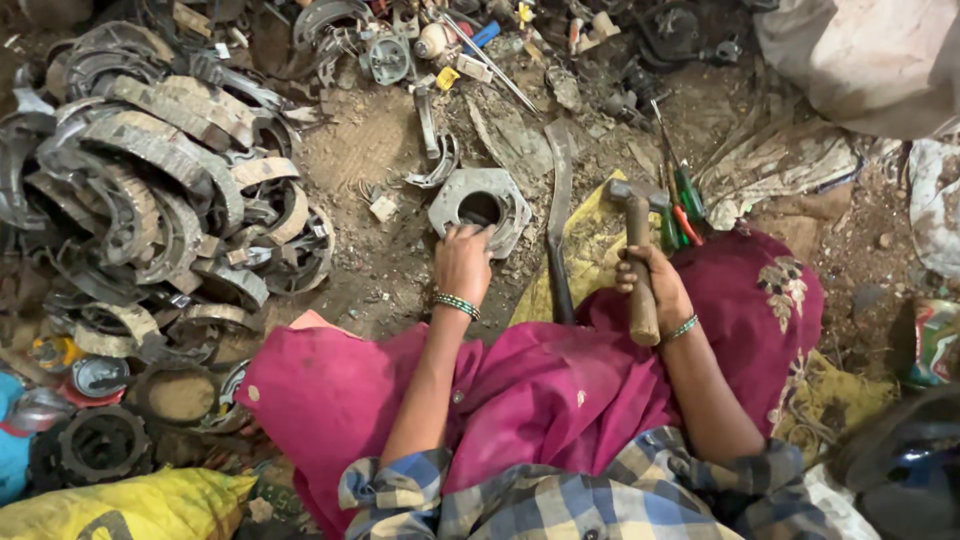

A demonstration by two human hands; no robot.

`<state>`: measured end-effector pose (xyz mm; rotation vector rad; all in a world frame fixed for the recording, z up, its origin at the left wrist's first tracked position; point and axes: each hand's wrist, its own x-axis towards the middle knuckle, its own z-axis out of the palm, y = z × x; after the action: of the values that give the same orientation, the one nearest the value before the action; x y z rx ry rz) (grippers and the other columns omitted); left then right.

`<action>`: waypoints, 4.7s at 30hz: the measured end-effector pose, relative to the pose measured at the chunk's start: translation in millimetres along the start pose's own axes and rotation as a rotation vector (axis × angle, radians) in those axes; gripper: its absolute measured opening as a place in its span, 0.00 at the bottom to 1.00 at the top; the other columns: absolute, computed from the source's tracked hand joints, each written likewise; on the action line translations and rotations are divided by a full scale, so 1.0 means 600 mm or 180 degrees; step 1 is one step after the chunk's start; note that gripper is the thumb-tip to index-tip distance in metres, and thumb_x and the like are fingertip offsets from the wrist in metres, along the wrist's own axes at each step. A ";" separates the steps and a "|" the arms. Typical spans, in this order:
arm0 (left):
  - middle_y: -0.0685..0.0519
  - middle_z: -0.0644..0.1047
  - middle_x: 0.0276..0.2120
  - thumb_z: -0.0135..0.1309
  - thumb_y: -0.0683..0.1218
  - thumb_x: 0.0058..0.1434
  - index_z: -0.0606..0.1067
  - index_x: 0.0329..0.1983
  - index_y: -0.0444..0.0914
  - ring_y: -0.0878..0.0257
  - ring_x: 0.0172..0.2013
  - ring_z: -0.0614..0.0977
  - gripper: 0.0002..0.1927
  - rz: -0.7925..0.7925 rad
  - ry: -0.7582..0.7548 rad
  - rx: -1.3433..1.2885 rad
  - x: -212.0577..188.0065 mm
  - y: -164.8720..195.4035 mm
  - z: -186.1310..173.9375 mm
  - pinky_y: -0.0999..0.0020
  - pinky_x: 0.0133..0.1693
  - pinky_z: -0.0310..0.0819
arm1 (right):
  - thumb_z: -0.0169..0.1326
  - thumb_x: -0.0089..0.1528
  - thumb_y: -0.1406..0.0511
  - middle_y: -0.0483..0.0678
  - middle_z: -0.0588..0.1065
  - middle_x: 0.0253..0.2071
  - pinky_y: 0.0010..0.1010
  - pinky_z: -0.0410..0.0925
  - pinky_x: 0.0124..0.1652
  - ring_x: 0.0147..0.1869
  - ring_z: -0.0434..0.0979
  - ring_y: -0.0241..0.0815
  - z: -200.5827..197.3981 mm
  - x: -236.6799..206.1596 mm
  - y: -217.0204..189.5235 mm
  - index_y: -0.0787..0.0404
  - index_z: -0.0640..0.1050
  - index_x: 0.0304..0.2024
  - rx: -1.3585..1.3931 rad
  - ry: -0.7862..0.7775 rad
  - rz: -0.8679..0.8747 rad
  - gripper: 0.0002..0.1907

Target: The person sits on the ground in a scrap yard and cuts a metal hub-like part. They hold a curved blade against the metal piece and repeatedly strike the blade with a hammer, repositioning the piece between strikes, then handle the cut piece at the end.

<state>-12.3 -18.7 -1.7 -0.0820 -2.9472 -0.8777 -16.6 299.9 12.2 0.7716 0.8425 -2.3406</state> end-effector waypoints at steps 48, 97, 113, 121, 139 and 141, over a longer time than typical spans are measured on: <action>0.49 0.75 0.37 0.56 0.41 0.59 0.81 0.47 0.41 0.52 0.46 0.76 0.13 0.0306 0.0283 0.0436 -0.007 -0.005 0.015 0.46 0.50 0.66 | 0.55 0.67 0.73 0.47 0.75 0.40 0.29 0.79 0.33 0.36 0.81 0.39 0.322 -0.234 -0.004 0.64 0.63 0.60 -0.2823 -0.0055 -0.4363 0.22; 0.44 0.75 0.37 0.50 0.37 0.60 0.78 0.54 0.34 0.48 0.42 0.77 0.19 0.0307 0.0638 0.0068 -0.014 -0.003 0.052 0.55 0.43 0.75 | 0.59 0.57 0.69 0.53 0.79 0.34 0.34 0.76 0.25 0.26 0.81 0.43 0.196 -0.181 0.065 0.68 0.66 0.60 -0.4428 0.1129 -0.1859 0.30; 0.44 0.75 0.37 0.51 0.39 0.60 0.80 0.51 0.38 0.47 0.41 0.77 0.16 0.0286 0.0679 0.0284 0.005 -0.011 0.072 0.53 0.39 0.75 | 0.62 0.55 0.65 0.66 0.76 0.39 0.48 0.73 0.40 0.42 0.80 0.61 0.136 -0.067 0.124 0.71 0.66 0.57 -0.5357 0.0617 -0.2101 0.32; 0.45 0.74 0.35 0.59 0.41 0.59 0.79 0.53 0.36 0.48 0.40 0.77 0.18 0.0178 0.0580 -0.0055 -0.007 0.001 0.065 0.53 0.41 0.74 | 0.56 0.63 0.74 0.56 0.77 0.35 0.32 0.75 0.25 0.27 0.80 0.39 0.222 -0.230 0.022 0.70 0.67 0.52 -0.4043 0.0804 -0.3028 0.17; 0.45 0.75 0.38 0.54 0.40 0.63 0.79 0.52 0.34 0.48 0.44 0.77 0.15 0.0137 0.0525 0.0124 -0.009 0.000 0.047 0.55 0.44 0.75 | 0.59 0.58 0.67 0.54 0.76 0.34 0.40 0.73 0.29 0.31 0.77 0.47 0.007 -0.018 0.144 0.72 0.64 0.61 -0.4313 0.0331 -0.1225 0.31; 0.45 0.75 0.38 0.55 0.41 0.62 0.79 0.53 0.34 0.48 0.44 0.77 0.16 0.0091 0.0487 0.0036 -0.011 0.006 0.044 0.55 0.45 0.74 | 0.55 0.59 0.68 0.52 0.75 0.30 0.37 0.72 0.24 0.24 0.75 0.44 0.019 -0.035 0.116 0.69 0.65 0.61 -0.3772 0.0537 -0.0688 0.28</action>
<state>-6.7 -1.3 -22.0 -0.0535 -2.8020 -0.8243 38.7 251.4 6.3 0.3344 2.1308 -1.4644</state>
